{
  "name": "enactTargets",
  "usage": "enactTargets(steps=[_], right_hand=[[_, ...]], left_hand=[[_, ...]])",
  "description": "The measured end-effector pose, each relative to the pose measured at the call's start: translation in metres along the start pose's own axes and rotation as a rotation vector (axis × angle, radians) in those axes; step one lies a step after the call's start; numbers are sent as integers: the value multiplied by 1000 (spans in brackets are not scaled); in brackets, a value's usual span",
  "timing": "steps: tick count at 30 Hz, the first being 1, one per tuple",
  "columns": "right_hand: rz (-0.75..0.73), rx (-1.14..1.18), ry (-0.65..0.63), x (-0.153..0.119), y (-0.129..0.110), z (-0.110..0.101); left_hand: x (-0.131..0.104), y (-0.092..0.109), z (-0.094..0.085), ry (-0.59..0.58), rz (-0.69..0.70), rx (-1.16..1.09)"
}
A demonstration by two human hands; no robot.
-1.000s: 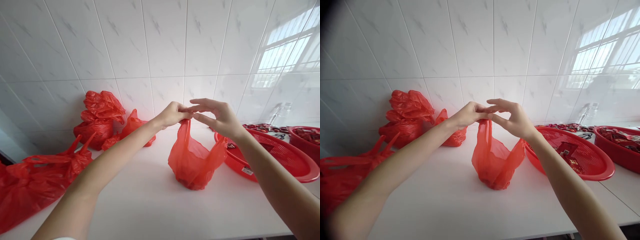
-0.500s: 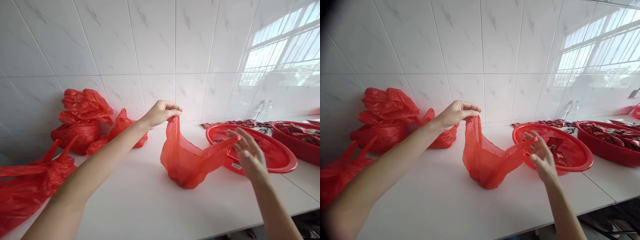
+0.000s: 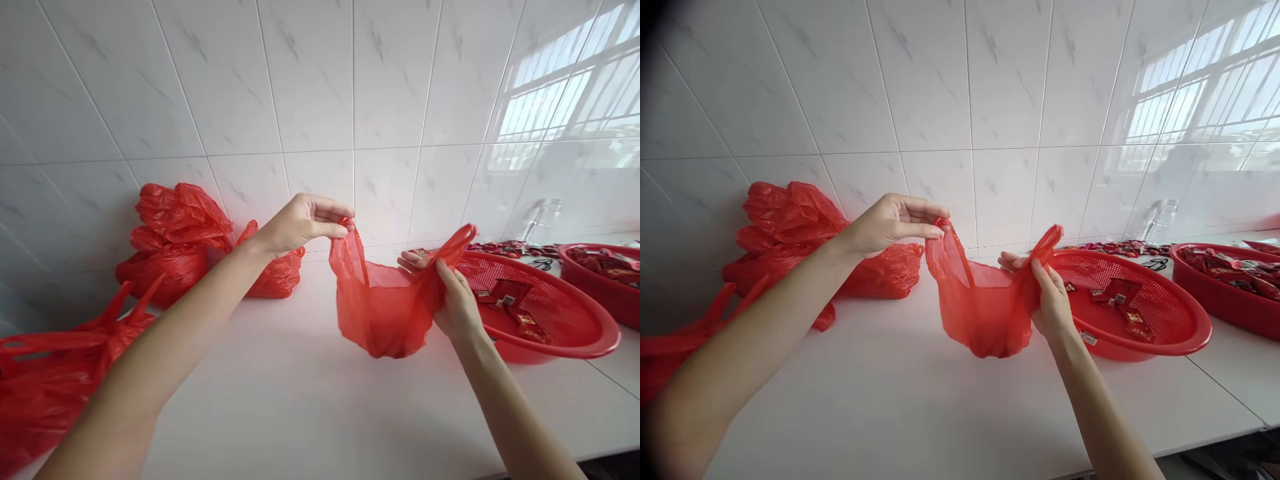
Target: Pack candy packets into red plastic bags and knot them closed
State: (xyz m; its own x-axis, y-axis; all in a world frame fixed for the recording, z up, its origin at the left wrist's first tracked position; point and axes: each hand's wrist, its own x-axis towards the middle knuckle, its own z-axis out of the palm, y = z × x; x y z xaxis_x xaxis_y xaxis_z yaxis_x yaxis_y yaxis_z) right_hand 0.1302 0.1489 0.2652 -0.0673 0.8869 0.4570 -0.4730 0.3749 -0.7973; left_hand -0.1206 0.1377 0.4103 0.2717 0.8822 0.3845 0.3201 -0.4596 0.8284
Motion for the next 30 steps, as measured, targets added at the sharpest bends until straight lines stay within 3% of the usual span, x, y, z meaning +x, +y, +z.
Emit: enactTargets(steps=[4,10,15,22,26,30], right_hand=[[50,-119,-54,12,-14,20],[191,-247,-82,18,-12,40],[218,-442,-159,13,-8,52],[226,-284,-382,11,-12,59],[280,-285,-393,14,-9,56],[349,-206,-344,18,-7,49]], left_hand=[[-4,8,-4,-42,7,86],[-1,11,13,-226,135,187],[5,11,31,-116,162,263],[10,3,51,-79,130,246],[10,-8,49,-133,176,169],[5,-21,39,-90,178,206]])
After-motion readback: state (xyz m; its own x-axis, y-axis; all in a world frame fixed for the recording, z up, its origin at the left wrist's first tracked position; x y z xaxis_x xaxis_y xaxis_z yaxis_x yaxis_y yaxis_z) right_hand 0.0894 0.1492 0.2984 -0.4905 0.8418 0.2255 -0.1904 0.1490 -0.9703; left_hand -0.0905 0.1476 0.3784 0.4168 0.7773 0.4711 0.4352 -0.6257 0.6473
